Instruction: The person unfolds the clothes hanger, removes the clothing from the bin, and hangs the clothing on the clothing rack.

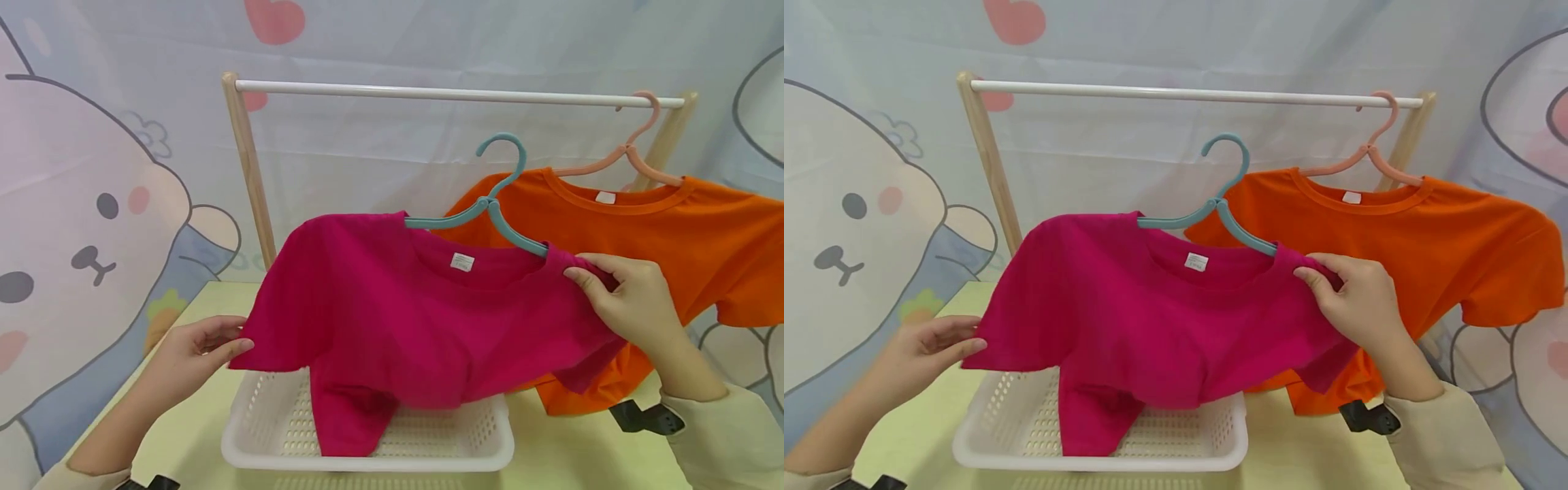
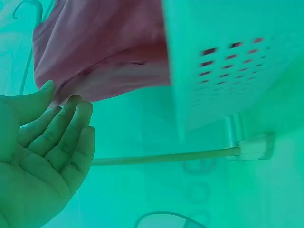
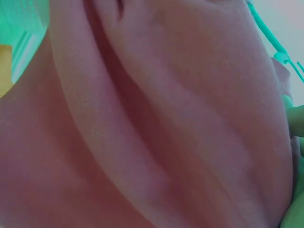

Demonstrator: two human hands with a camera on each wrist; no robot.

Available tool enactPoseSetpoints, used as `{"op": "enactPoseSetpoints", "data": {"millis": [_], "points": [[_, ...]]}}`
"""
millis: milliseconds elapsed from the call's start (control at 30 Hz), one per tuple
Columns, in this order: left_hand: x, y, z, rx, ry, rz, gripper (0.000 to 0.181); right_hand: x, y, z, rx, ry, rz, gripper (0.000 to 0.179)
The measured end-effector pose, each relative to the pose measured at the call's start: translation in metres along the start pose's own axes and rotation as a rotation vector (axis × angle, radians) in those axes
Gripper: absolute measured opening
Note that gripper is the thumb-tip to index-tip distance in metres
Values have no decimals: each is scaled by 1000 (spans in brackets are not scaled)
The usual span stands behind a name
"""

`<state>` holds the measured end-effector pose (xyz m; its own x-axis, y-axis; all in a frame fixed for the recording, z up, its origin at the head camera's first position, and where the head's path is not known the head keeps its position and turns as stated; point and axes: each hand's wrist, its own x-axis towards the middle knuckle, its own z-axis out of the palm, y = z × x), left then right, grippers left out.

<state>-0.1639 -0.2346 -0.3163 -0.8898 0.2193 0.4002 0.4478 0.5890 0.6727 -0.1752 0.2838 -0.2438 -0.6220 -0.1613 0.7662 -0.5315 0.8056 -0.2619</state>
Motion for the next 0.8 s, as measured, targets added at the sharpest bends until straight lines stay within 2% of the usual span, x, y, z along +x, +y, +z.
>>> {"op": "enactPoseSetpoints", "data": {"millis": [133,333,500,800], "points": [[-12,-13,4,33,36,21,31,12,4,-4,-48,7,36,20],[-32,-27,8,84,62,-24,32,29,12,-11,-147,4,80,26],[-46,-38,10,102,53,-89,38,43,21,-19,-198,0,140,32],[-64,-46,21,46,-10,-163,55,69,38,-30,-231,-20,269,44]]}}
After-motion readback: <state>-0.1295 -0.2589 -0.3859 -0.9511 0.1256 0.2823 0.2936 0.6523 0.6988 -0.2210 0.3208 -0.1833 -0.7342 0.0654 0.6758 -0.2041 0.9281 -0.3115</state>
